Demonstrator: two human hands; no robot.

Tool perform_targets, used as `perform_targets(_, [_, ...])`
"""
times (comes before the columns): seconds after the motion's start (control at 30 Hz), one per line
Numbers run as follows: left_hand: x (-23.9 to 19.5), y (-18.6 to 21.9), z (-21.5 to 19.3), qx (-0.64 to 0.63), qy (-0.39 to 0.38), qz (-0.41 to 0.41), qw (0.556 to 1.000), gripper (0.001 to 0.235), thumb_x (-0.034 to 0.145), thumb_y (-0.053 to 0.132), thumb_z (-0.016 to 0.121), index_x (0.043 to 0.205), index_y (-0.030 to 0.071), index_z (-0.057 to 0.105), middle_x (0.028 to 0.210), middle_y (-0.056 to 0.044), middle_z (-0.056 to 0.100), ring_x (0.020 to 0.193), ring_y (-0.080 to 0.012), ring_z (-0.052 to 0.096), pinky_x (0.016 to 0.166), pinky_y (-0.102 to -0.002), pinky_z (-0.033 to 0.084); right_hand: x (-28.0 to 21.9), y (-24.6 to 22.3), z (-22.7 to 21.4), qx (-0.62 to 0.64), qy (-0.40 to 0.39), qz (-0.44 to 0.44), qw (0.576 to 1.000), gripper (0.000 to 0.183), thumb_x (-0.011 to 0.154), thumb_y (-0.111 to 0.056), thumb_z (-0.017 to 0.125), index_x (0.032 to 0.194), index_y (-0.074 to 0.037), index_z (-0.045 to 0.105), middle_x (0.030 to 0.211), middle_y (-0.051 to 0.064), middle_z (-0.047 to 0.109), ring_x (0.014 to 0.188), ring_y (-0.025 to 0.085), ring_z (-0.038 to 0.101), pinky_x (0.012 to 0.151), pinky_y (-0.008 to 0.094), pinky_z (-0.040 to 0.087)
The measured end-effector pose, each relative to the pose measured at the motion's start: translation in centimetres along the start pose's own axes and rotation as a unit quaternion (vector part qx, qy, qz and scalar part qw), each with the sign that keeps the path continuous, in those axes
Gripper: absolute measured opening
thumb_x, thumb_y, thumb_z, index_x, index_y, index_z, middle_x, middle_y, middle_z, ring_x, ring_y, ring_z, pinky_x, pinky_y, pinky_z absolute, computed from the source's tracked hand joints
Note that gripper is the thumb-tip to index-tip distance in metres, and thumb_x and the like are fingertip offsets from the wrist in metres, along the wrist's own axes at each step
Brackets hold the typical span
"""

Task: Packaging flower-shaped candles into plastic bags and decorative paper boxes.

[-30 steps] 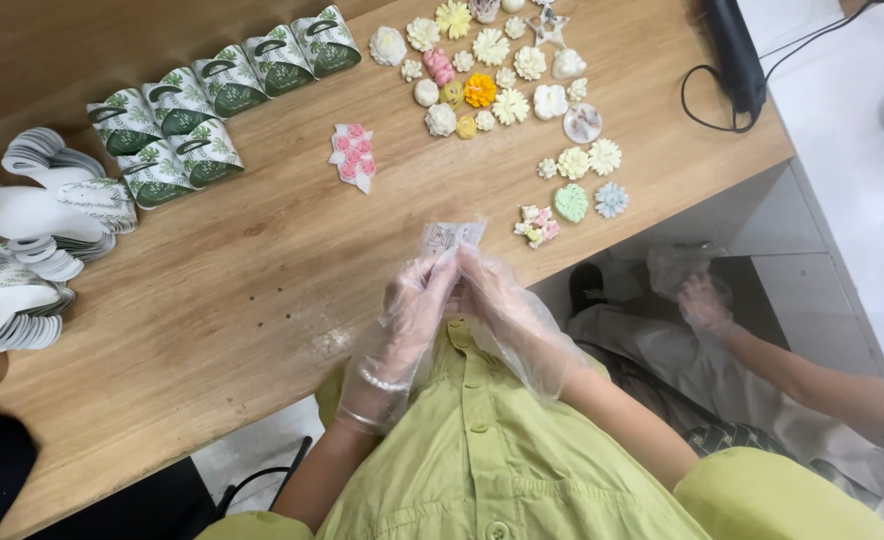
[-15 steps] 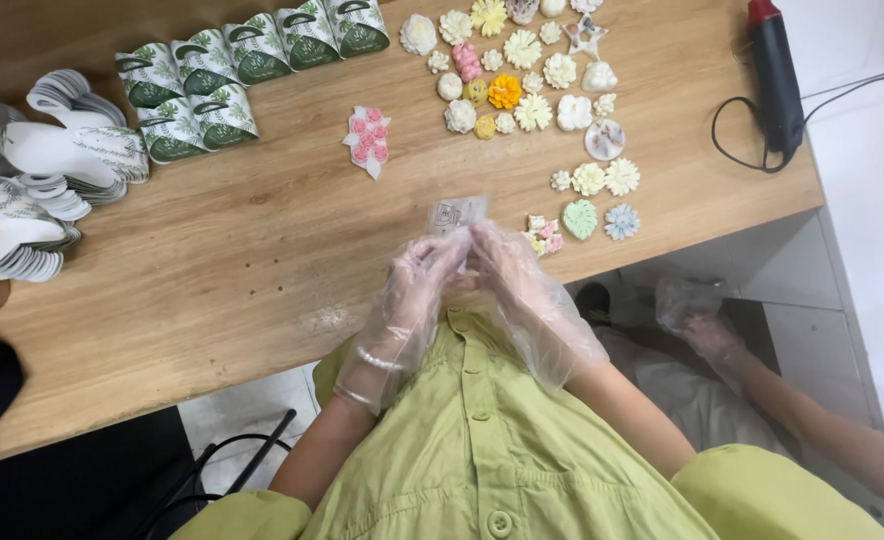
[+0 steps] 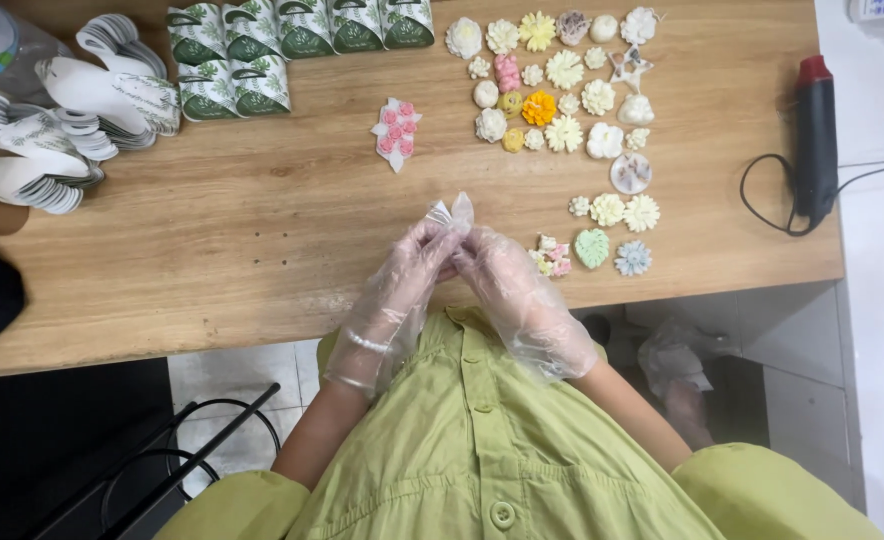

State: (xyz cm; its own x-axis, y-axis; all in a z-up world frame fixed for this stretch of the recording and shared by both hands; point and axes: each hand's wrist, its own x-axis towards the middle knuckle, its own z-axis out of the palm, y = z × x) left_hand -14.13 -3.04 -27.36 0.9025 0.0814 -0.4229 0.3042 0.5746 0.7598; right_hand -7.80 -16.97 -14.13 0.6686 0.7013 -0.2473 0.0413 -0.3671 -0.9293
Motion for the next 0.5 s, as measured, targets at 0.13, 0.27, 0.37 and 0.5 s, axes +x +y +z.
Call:
perform_targets(0.13, [0.2, 0.9, 0.1, -0.024, 0.043, 0.005, 0.999, 0.018, 0.101, 0.015, 0.064, 0.112, 0.001, 0.063, 0.111, -0.012, 0.071, 0.1, -0.0209, 0.073, 0.092, -0.035, 0.063, 1.1, 2.0, -0.7, 0.093, -0.029, 0.032, 0.995, 0.029, 0.105, -0.018, 0.053, 0.122, 0.001, 0.066, 0.104, 0.008, 0.077, 0.096, 0.016, 0.075, 0.083, 0.031, 0.058])
perform_targets(0.27, [0.7, 0.9, -0.7, -0.05, 0.028, 0.017, 0.998, 0.018, 0.098, 0.013, 0.062, 0.112, 0.002, 0.063, 0.11, -0.011, 0.073, 0.098, -0.0187, 0.074, 0.09, -0.034, 0.062, 2.0, 5.2, -1.5, 0.171, -0.017, 0.083, 0.982, 0.034, 0.106, -0.023, 0.051, 0.119, 0.003, 0.069, 0.104, 0.007, 0.077, 0.093, 0.014, 0.073, 0.082, 0.03, 0.059])
perform_targets(0.37, [0.1, 1.1, -0.7, -0.006, 0.016, 0.023, 1.0, 0.015, 0.099, 0.012, 0.064, 0.111, 0.002, 0.064, 0.108, -0.008, 0.071, 0.097, -0.0165, 0.072, 0.091, -0.034, 0.061, 2.2, 6.1, -2.2, 0.127, -0.004, 0.108, 0.986, 0.036, 0.104, -0.027, 0.054, 0.122, 0.002, 0.066, 0.102, 0.007, 0.076, 0.089, 0.013, 0.072, 0.08, 0.03, 0.06])
perform_targets(0.5, [-0.9, 2.8, 0.4, 0.079, -0.015, 0.008, 0.997, 0.012, 0.103, 0.015, 0.062, 0.105, 0.004, 0.064, 0.105, -0.003, 0.07, 0.099, -0.0108, 0.068, 0.091, -0.03, 0.059, 1.6, 3.7, -2.1, 0.052, -0.033, 0.098, 0.993, 0.039, 0.098, -0.028, 0.062, 0.127, -0.002, 0.063, 0.1, 0.005, 0.075, 0.085, 0.011, 0.067, 0.077, 0.03, 0.056])
